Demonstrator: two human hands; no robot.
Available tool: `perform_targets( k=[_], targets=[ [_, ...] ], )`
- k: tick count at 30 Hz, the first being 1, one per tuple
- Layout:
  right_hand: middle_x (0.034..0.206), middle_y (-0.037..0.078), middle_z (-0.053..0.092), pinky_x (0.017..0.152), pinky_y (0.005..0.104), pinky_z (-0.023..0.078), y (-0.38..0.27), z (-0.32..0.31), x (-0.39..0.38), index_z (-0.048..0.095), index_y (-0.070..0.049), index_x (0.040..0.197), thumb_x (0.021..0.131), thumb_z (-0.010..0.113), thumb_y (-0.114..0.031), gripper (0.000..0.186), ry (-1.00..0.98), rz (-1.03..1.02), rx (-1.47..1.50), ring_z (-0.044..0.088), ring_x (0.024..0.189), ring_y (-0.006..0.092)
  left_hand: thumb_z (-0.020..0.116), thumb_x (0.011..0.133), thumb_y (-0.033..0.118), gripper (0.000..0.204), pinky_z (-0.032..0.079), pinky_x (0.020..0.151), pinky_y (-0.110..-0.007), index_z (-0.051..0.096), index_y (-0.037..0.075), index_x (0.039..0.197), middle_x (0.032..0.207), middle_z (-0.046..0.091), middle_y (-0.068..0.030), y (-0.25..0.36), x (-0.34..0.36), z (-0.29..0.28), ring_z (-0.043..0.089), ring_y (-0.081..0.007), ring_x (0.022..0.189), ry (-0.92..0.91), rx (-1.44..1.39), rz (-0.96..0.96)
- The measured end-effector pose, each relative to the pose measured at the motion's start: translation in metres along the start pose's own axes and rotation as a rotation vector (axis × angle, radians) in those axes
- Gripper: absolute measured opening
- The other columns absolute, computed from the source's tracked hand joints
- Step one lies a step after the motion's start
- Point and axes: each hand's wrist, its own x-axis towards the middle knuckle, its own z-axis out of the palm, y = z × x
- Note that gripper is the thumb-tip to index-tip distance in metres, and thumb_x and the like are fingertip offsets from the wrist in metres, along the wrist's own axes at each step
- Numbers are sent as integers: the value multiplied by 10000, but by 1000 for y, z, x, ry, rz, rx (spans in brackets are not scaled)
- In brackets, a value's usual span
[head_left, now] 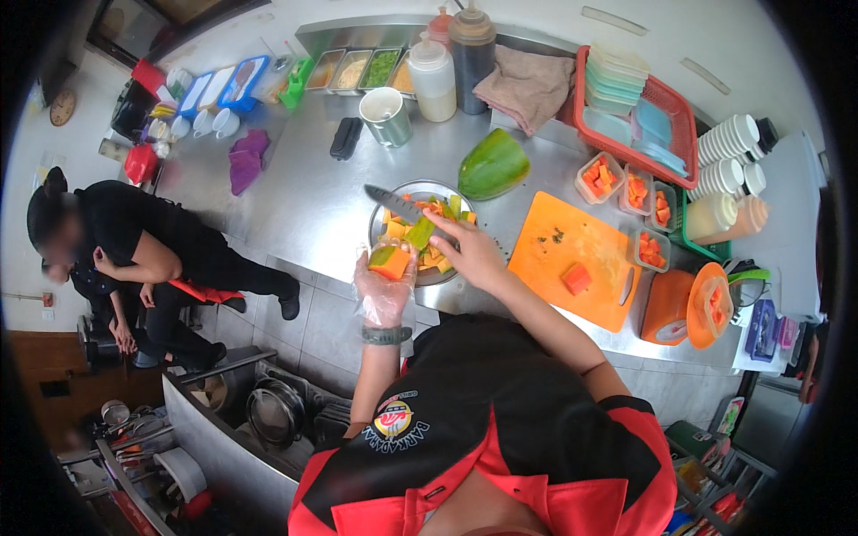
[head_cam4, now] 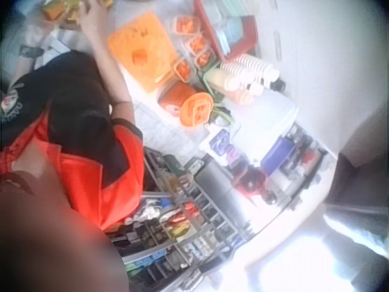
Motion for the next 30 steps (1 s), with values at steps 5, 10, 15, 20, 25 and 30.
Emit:
perform_targets(
  k=[5, 10, 15, 20, 25, 30],
  targets=[
    [1165, 202, 545, 817, 452, 525, 2, -3, 11, 375, -421, 1430, 998, 430, -309, 450, -4, 105, -267, 627, 969, 390, 446, 951, 329, 312, 441, 950, -500, 548, 49, 1041, 1047, 599, -144, 8, 1, -7, 566, -310, 987, -48, -11, 13],
    [1287, 262, 533, 934, 450, 477, -18, -1, 0, 255, -329, 1502, 979, 474, -377, 568, -99, -201, 265, 580, 1097, 428, 469, 962, 313, 264, 461, 925, -466, 554, 78, 1047, 1011, 590, -123, 4, 4, -6, 571, -287, 975, -46, 74, 46],
    [1313, 291, 507, 985, 446, 433, -33, 13, -19, 235, -229, 1515, 959, 517, -397, 645, -311, -227, 249, 538, 1160, 430, 539, 942, 284, 215, 485, 894, -407, 560, 103, 1057, 978, 583, -86, -6, -1, 0, 577, -254, 954, -153, 158, 64],
    [1375, 273, 463, 1034, 415, 398, -36, 11, -19, 276, -179, 1504, 955, 554, -343, 637, -273, -238, 202, 493, 1238, 408, 544, 951, 303, 237, 488, 894, -411, 554, 91, 1056, 1015, 572, -90, -8, 2, -1, 581, -261, 938, -189, 155, 61],
    [1372, 272, 467, 1036, 414, 399, -38, 8, -19, 287, -179, 1501, 959, 542, -363, 627, -312, -232, 175, 486, 1245, 406, 530, 962, 306, 246, 472, 929, -428, 564, 87, 1069, 1044, 579, -97, -7, 3, -2, 580, -277, 995, -186, 171, 55],
    [1361, 259, 484, 1023, 426, 411, -39, 8, -19, 294, -207, 1499, 958, 538, -376, 618, -307, -207, 131, 500, 1227, 406, 553, 952, 291, 235, 475, 926, -402, 562, 84, 1063, 1030, 582, -92, -9, 2, 0, 581, -267, 980, -255, 170, 60]
  ],
)
